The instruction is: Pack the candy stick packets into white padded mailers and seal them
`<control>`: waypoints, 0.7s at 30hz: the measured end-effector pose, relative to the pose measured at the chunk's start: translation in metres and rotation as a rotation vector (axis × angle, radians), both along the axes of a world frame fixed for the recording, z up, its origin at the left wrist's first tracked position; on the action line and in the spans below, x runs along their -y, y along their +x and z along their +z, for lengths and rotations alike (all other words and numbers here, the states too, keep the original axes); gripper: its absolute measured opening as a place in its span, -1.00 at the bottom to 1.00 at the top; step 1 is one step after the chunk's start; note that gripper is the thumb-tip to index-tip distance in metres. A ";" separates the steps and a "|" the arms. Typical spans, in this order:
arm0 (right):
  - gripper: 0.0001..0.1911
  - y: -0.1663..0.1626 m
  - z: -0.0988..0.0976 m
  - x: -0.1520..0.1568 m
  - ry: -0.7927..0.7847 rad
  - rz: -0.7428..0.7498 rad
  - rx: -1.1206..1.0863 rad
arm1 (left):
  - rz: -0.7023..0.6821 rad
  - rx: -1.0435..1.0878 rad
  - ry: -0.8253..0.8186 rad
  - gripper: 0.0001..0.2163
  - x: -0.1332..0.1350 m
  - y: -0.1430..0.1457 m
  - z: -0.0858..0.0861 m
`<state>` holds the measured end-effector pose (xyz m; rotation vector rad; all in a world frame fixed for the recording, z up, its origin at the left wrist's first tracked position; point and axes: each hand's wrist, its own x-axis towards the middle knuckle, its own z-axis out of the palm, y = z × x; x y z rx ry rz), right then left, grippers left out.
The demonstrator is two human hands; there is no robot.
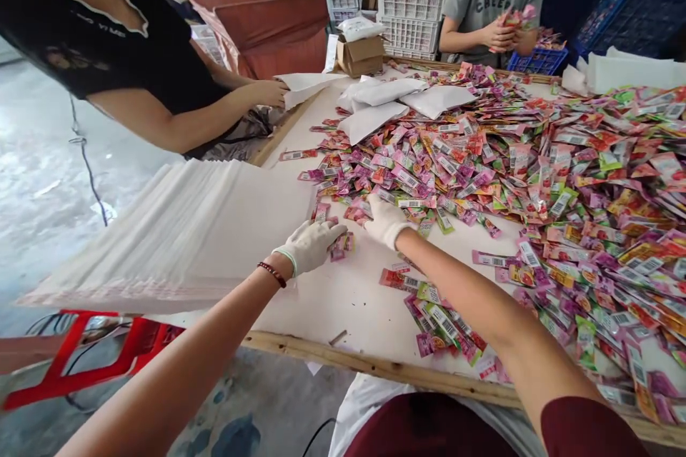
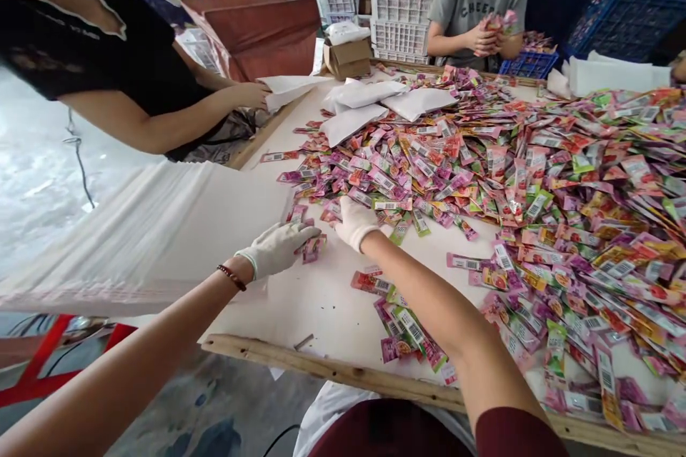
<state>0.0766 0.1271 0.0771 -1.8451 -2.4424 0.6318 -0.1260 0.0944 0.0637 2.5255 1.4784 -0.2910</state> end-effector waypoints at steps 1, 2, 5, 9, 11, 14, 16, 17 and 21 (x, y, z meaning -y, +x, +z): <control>-0.49 -0.006 -0.006 -0.002 -0.010 0.002 0.028 | -0.018 -0.044 -0.005 -0.56 0.000 0.001 -0.004; -0.48 -0.010 -0.011 -0.003 -0.019 0.010 0.062 | -0.034 -0.081 -0.012 -0.56 0.001 0.001 -0.007; -0.54 -0.009 -0.020 0.000 -0.032 0.058 0.119 | -0.064 -0.147 -0.010 -0.61 0.006 0.003 -0.012; -0.61 0.005 -0.020 0.015 -0.021 0.112 0.107 | -0.106 -0.106 0.021 -0.63 0.016 0.008 -0.015; -0.66 0.015 -0.019 0.025 0.001 0.137 0.103 | -0.117 -0.054 0.018 -0.64 0.020 0.013 -0.017; -0.70 0.041 -0.018 0.040 0.049 0.185 0.086 | -0.026 0.038 -0.004 -0.68 0.023 0.022 -0.020; -0.69 0.066 -0.018 0.048 0.097 0.198 0.039 | 0.031 0.168 -0.028 -0.74 0.022 0.030 -0.018; -0.67 0.082 -0.018 0.051 0.115 0.178 0.005 | 0.048 0.247 -0.034 -0.77 0.020 0.036 -0.016; -0.60 0.150 -0.013 0.038 0.123 -0.122 -0.026 | 0.006 0.473 -0.036 -0.76 0.006 0.090 0.002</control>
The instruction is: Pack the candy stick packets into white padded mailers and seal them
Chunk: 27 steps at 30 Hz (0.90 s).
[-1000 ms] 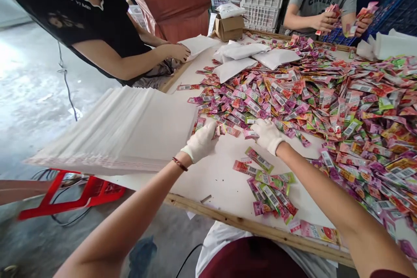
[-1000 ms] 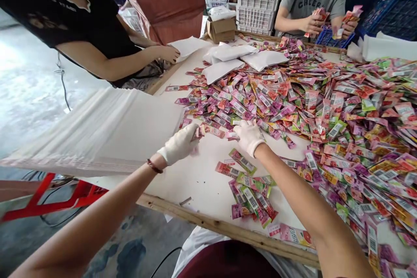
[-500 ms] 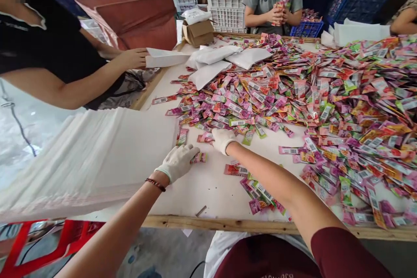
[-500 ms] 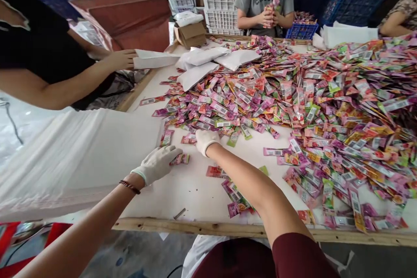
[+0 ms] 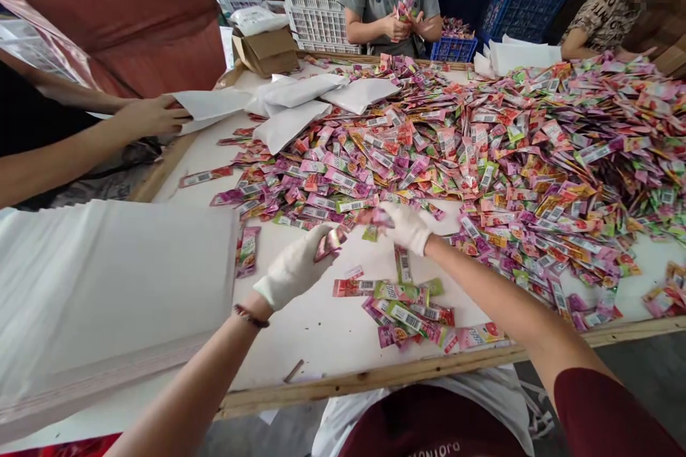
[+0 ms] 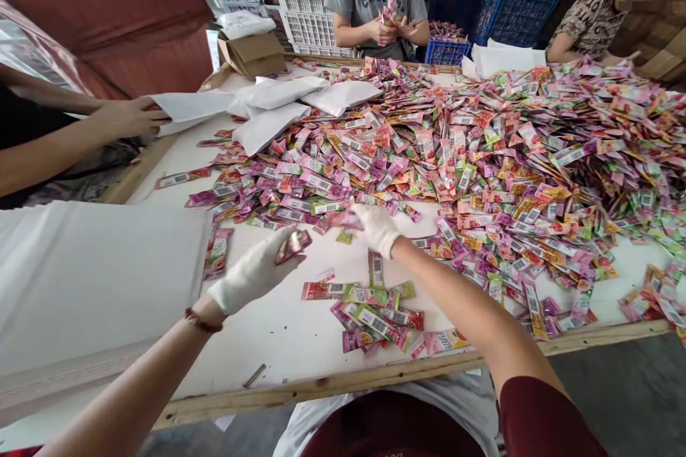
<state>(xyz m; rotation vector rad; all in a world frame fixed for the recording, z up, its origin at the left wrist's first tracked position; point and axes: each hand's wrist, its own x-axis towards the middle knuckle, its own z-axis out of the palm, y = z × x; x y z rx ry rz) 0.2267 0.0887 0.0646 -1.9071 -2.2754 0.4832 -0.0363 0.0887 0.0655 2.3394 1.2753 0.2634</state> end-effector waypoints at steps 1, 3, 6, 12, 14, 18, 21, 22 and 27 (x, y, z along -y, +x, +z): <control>-0.57 0.015 0.002 -0.008 0.001 -0.069 0.018 | -0.048 0.004 0.005 -0.75 -0.005 0.022 0.005; -0.52 0.040 0.005 -0.028 0.003 -0.154 0.056 | -0.146 -0.053 0.060 -0.79 -0.016 0.072 0.012; -0.56 0.062 0.004 -0.052 -0.038 -0.185 0.089 | -0.224 -0.205 0.221 -0.73 -0.033 0.143 0.012; -0.58 0.073 -0.013 -0.065 -0.121 -0.188 0.146 | -0.236 -0.352 0.253 -0.68 -0.055 0.189 -0.008; -0.59 0.070 -0.018 -0.063 -0.136 -0.196 0.165 | -0.244 -0.365 0.239 -0.72 -0.054 0.184 -0.012; -0.65 0.058 -0.021 -0.042 -0.165 -0.174 0.178 | -0.286 -0.384 0.218 -0.74 -0.034 0.171 -0.012; -0.66 0.050 -0.020 -0.013 -0.172 -0.150 0.172 | -0.345 -0.387 0.222 -0.75 -0.012 0.163 -0.011; -0.65 0.050 -0.019 -0.003 -0.158 -0.147 0.171 | -0.363 -0.389 0.237 -0.74 -0.006 0.161 -0.010; -0.65 0.066 -0.005 0.022 0.155 -0.173 0.203 | -0.415 -0.430 0.298 -0.75 0.011 0.163 -0.011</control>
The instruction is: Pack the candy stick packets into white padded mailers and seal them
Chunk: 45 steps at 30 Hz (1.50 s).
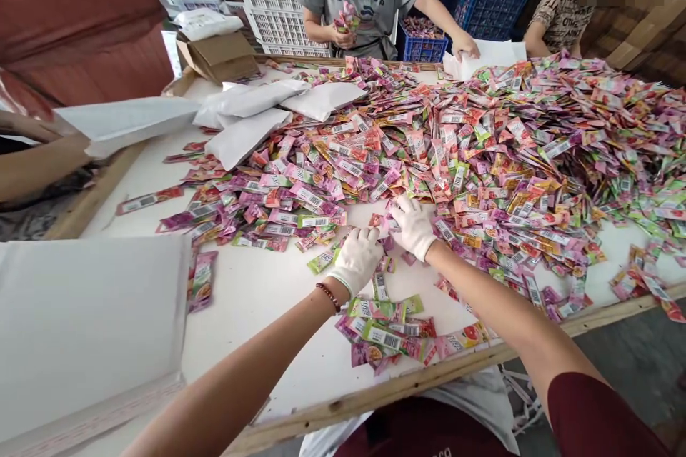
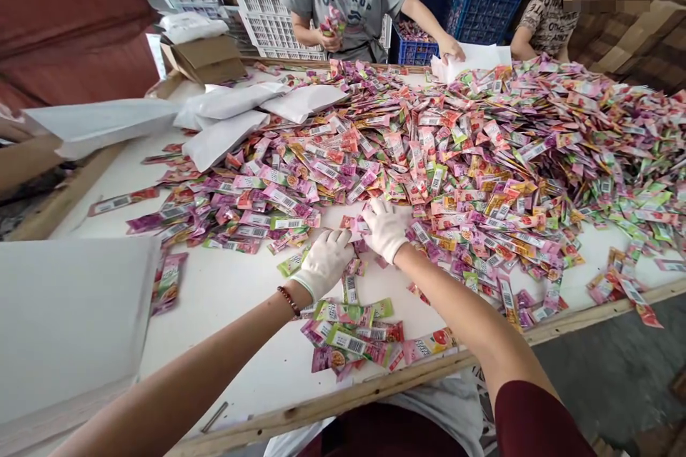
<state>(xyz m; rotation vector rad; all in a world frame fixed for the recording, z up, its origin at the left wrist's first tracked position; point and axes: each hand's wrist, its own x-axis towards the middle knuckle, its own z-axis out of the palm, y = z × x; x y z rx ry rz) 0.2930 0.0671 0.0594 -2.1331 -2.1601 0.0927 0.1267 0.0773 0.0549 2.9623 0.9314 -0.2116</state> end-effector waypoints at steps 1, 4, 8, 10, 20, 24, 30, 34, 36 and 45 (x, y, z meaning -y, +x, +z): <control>-0.69 0.006 0.005 -0.002 0.061 0.000 -0.026 | 0.021 -0.025 -0.021 -0.75 0.001 0.003 0.000; -0.74 0.033 0.024 -0.017 0.130 -0.051 -0.155 | 0.114 -0.075 -0.072 -0.69 0.002 0.014 0.001; -0.58 0.084 0.041 -0.039 0.142 -0.263 -0.223 | 0.309 0.042 -0.137 -0.60 -0.005 0.012 -0.003; -0.46 0.107 0.039 -0.043 0.096 -0.436 -0.272 | 0.405 0.085 -0.188 -0.68 -0.010 0.005 -0.009; -0.47 0.063 -0.019 0.021 -0.185 -0.114 -0.386 | 0.470 0.437 -0.211 -0.78 -0.020 -0.028 -0.023; -0.46 0.061 -0.016 0.059 -0.142 0.052 -0.598 | 0.581 0.699 -0.288 -0.79 -0.018 -0.059 -0.013; -0.79 0.088 0.026 0.081 0.015 -0.125 -0.786 | 0.397 0.784 -0.355 -0.90 -0.001 -0.083 0.012; -0.78 0.062 0.043 0.061 -0.053 0.016 -0.689 | 0.171 0.625 -0.331 -0.93 0.026 -0.048 0.012; -0.80 0.036 0.042 0.041 -0.168 0.100 -0.512 | 0.134 0.483 -0.213 -0.86 0.041 -0.023 0.006; -0.58 -0.043 0.032 -0.033 -0.583 0.410 0.173 | 0.187 0.278 -0.114 -0.61 0.056 -0.001 -0.013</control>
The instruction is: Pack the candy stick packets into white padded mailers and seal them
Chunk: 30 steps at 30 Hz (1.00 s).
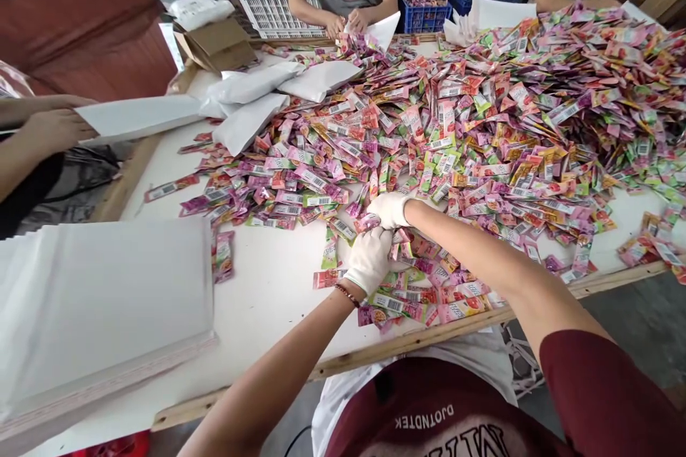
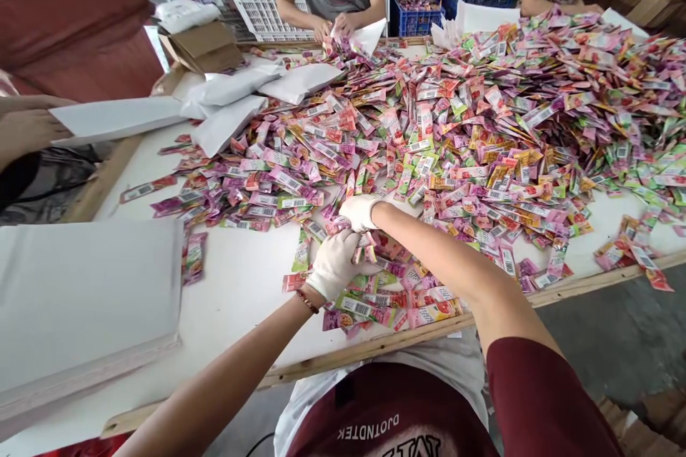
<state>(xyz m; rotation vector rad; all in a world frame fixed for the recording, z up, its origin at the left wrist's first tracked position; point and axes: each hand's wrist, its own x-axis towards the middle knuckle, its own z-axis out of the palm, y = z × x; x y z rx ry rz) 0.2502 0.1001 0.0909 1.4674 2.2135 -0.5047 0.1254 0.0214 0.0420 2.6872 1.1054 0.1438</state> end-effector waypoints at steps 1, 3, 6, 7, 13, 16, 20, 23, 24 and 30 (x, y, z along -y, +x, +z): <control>-0.62 0.002 0.003 0.000 -0.012 -0.016 -0.030 | 0.009 0.034 0.001 -0.65 -0.002 -0.007 0.000; -0.73 0.013 0.012 0.006 0.005 -0.106 -0.185 | 0.035 0.102 0.021 -0.75 -0.007 -0.023 0.002; -0.84 0.044 0.029 0.023 0.082 -0.251 -0.451 | 0.024 0.214 -0.001 -0.75 -0.015 -0.047 0.007; -0.84 0.056 0.034 0.029 0.117 -0.284 -0.506 | 0.001 0.243 -0.028 -0.72 -0.017 -0.053 0.009; -0.80 0.095 0.019 0.064 0.334 -0.542 -0.464 | -0.268 0.130 -0.027 -0.75 -0.010 -0.024 0.023; -0.71 0.089 -0.009 0.075 0.299 -0.512 -0.335 | -0.385 0.027 0.063 -0.79 0.001 0.013 0.020; -0.67 0.083 -0.035 0.085 0.409 -0.440 -0.292 | -0.386 0.035 0.114 -0.77 0.009 0.033 0.009; -0.60 0.092 -0.033 0.090 0.452 -0.546 -0.452 | -0.350 0.114 0.113 -0.74 0.008 0.017 0.007; -0.60 0.096 -0.030 0.091 0.463 -0.595 -0.527 | -0.337 0.142 0.111 -0.74 0.005 0.008 0.008; -0.73 0.112 -0.009 0.073 0.522 -0.791 -0.846 | -0.366 0.147 0.099 -0.67 -0.021 -0.026 0.019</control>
